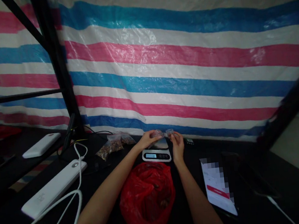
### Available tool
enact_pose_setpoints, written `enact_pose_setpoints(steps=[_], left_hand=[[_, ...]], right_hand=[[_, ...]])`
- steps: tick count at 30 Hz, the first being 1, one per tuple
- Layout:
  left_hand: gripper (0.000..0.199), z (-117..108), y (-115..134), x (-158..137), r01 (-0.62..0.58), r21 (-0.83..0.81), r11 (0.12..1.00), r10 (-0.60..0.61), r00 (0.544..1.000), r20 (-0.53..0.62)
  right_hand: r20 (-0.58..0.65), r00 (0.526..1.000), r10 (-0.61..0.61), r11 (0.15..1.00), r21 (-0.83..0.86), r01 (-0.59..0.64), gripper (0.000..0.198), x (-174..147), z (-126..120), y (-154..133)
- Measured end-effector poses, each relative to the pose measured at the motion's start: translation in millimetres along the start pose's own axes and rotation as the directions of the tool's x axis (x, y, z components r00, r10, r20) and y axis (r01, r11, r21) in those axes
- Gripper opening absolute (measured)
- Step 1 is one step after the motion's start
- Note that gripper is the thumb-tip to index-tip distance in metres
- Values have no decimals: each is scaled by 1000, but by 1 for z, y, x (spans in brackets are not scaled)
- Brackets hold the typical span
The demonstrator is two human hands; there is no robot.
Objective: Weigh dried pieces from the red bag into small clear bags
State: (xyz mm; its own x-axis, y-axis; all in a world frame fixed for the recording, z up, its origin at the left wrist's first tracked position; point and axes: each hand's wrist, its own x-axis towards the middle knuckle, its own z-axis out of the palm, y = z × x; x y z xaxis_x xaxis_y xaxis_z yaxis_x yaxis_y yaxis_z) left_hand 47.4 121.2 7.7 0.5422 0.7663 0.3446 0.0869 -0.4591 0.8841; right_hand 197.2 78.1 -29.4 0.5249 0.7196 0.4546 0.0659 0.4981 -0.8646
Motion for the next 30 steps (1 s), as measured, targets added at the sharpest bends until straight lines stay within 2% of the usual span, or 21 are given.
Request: enact_pose_setpoints(steps=[2, 4, 8, 12, 18, 24, 28, 30], left_hand=[[52, 2, 7, -4, 22, -179, 984, -18, 999, 27], [52, 4, 14, -9, 56, -284, 957, -43, 998, 53], [52, 11, 23, -14, 125, -356, 926, -112, 992, 58], [51, 17, 25, -16, 116, -440, 890, -90, 993, 80], [49, 22, 22, -16, 138, -515, 846, -87, 989, 122], [44, 30, 16, -14, 121, -557, 822, -78, 992, 100], [43, 32, 13, -12, 116, -553, 825, -65, 992, 111], [44, 32, 13, -12, 125, -549, 826, -85, 991, 99]], right_hand=[[18, 999, -26, 1000, 16, 26, 38, -1, 2, -7], [33, 998, -47, 999, 12, 47, 38, -3, 4, -16], [51, 997, -65, 998, -1, 66, 39, -6, 6, -32], [82, 989, -122, 993, 10, 122, 36, -6, 5, -43], [169, 967, -192, 971, -110, 212, 33, -5, 2, -53], [233, 937, -261, 929, -204, 310, 37, -8, 4, -57], [210, 934, -290, 927, -182, 329, 35, -10, 7, -58], [145, 941, -306, 936, -134, 325, 33, -11, 7, -58]])
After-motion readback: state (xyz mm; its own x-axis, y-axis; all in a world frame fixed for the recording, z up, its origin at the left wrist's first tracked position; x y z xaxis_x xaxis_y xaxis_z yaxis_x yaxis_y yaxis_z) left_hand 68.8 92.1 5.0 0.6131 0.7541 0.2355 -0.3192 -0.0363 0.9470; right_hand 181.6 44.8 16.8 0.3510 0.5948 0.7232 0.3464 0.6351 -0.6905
